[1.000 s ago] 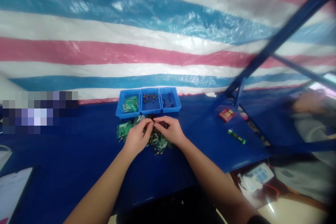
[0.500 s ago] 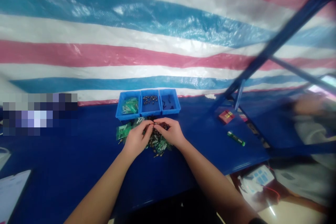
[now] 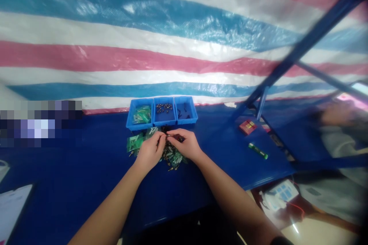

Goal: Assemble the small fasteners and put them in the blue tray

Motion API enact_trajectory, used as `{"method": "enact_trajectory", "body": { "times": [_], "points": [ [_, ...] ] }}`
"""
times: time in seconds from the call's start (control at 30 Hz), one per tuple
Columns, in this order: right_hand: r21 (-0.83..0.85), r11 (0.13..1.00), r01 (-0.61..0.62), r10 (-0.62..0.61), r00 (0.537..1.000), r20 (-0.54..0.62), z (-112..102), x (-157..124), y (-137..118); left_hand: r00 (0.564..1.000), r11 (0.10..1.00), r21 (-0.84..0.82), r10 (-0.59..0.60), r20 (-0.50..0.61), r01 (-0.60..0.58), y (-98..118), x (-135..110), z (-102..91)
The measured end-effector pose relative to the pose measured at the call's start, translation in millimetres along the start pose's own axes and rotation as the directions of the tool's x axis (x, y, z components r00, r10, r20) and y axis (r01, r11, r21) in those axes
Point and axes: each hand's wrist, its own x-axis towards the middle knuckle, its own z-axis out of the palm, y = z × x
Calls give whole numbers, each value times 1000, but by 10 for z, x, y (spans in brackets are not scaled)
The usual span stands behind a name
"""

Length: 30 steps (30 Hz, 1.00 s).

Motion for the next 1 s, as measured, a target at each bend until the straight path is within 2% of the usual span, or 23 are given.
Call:
{"method": "enact_trajectory", "body": {
  "times": [0.2, 0.33, 0.47, 0.73, 1.0],
  "points": [
    [6, 1000, -16, 16, 1000, 5, 21, -9, -15, 1000, 999, 47, 14, -4, -14, -8, -1, -10],
    [7, 1000, -19, 19, 999, -29, -5, 2, -19, 1000, 1000, -22, 12, -19, -12, 2, -15, -11],
    [11, 1000, -6, 6, 1000, -3, -19, 8, -20, 1000, 998, -57, 7, -26, -8, 4, -21, -1],
    [36, 999, -9, 9, 1000, 3, 27, -10, -4, 999, 999, 24, 42, -30, -41, 8, -2, 3],
    [16, 1000, 2, -1, 1000, -17, -20, 11, -33, 999, 998, -59, 34, -37, -36, 17, -10, -12]
  ]
}}
